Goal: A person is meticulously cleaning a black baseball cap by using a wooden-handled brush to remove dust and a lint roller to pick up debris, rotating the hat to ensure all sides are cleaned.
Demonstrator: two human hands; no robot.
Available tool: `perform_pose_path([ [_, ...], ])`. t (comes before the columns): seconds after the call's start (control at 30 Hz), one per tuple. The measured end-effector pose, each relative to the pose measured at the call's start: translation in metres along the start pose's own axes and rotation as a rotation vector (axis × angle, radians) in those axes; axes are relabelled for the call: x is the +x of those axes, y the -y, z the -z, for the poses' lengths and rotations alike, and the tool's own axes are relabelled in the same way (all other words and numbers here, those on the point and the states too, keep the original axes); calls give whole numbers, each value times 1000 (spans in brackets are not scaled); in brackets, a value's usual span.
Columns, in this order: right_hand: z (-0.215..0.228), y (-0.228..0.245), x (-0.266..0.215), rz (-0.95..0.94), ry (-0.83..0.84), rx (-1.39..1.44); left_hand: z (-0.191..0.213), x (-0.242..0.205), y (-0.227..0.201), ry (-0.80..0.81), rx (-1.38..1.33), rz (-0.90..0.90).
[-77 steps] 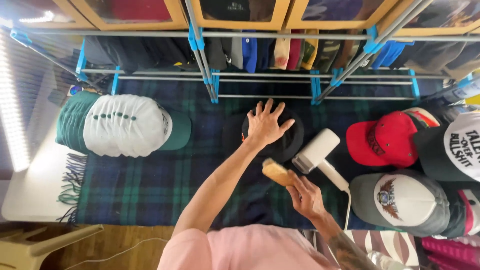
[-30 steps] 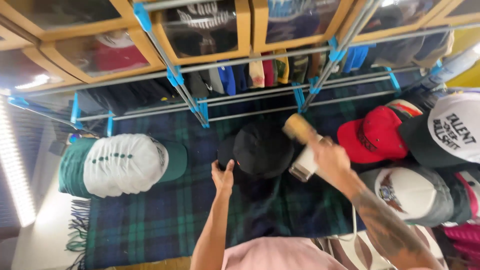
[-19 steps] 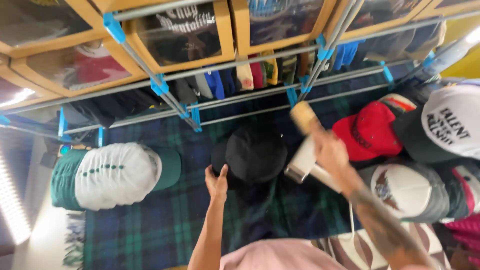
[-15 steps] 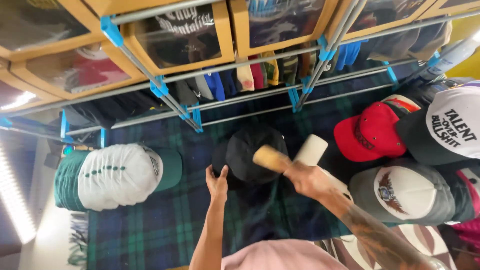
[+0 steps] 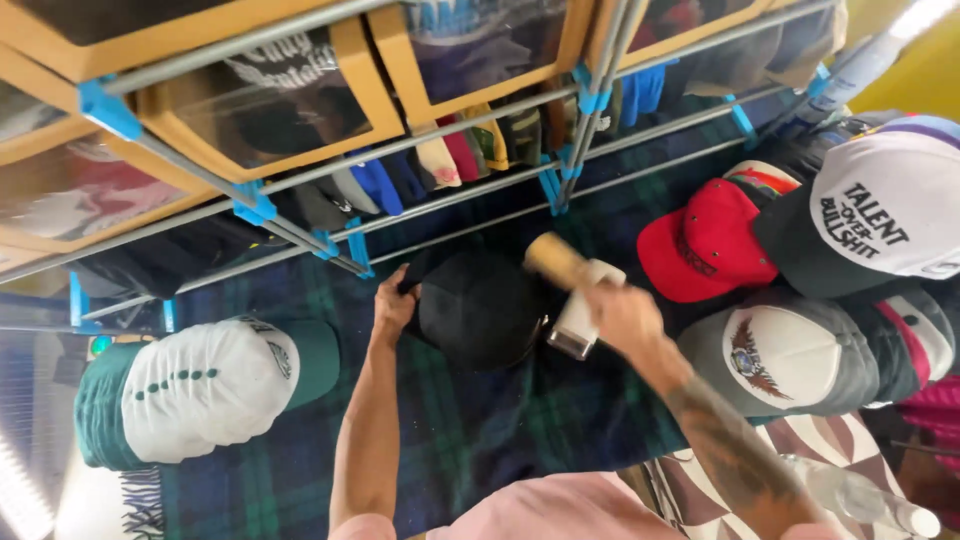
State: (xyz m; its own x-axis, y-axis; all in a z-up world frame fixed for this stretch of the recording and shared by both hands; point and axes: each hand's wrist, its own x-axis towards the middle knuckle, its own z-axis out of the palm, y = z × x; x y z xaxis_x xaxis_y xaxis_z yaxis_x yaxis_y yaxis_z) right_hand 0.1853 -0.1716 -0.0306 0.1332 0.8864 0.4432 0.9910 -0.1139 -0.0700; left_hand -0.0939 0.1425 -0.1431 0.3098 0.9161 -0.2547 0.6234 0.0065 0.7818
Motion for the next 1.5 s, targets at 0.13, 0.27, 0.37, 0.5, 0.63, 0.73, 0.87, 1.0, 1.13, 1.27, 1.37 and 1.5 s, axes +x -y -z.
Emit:
perform_pose_path([
  [0.13, -39, -29, 13, -237, -70, 244, 0, 21, -4, 23, 112, -35],
  [0.27, -37, 28, 6, 64, -67, 758, 3, 29, 2, 59, 162, -18],
  [0.37, 1, -24, 43, 35, -49, -146, 5, 36, -2, 95, 187, -67],
  [0.5, -20, 8, 18, 64, -21, 152, -10, 63, -34, 142, 147, -244],
  [0.63, -31, -13, 16, -115, 200, 423, -28, 78, -53, 279, 275, -256],
  [0.73, 6, 0, 38, -365, 365, 386, -31, 80, -65, 350, 409, -294],
  [0.87, 25, 41, 33, 21, 296, 627, -56, 89, -118, 531, 671, -418],
  [1.0, -36, -41, 46, -111, 151, 492, -70, 69, -186, 564, 844, -459],
  [1.13, -24, -5, 38, -182, 7, 581, -113, 69, -201, 627, 847, -573],
  [1.27, -41, 27, -12, -301, 23, 691, -132, 62, -183, 690, 881, -609],
  [1.37, -30, -8, -26, -469, -59, 559, -125, 49, -203, 671, 867, -586],
  [1.5, 18, 71, -15, -203, 16, 574, -125, 53, -188, 702, 894, -588],
])
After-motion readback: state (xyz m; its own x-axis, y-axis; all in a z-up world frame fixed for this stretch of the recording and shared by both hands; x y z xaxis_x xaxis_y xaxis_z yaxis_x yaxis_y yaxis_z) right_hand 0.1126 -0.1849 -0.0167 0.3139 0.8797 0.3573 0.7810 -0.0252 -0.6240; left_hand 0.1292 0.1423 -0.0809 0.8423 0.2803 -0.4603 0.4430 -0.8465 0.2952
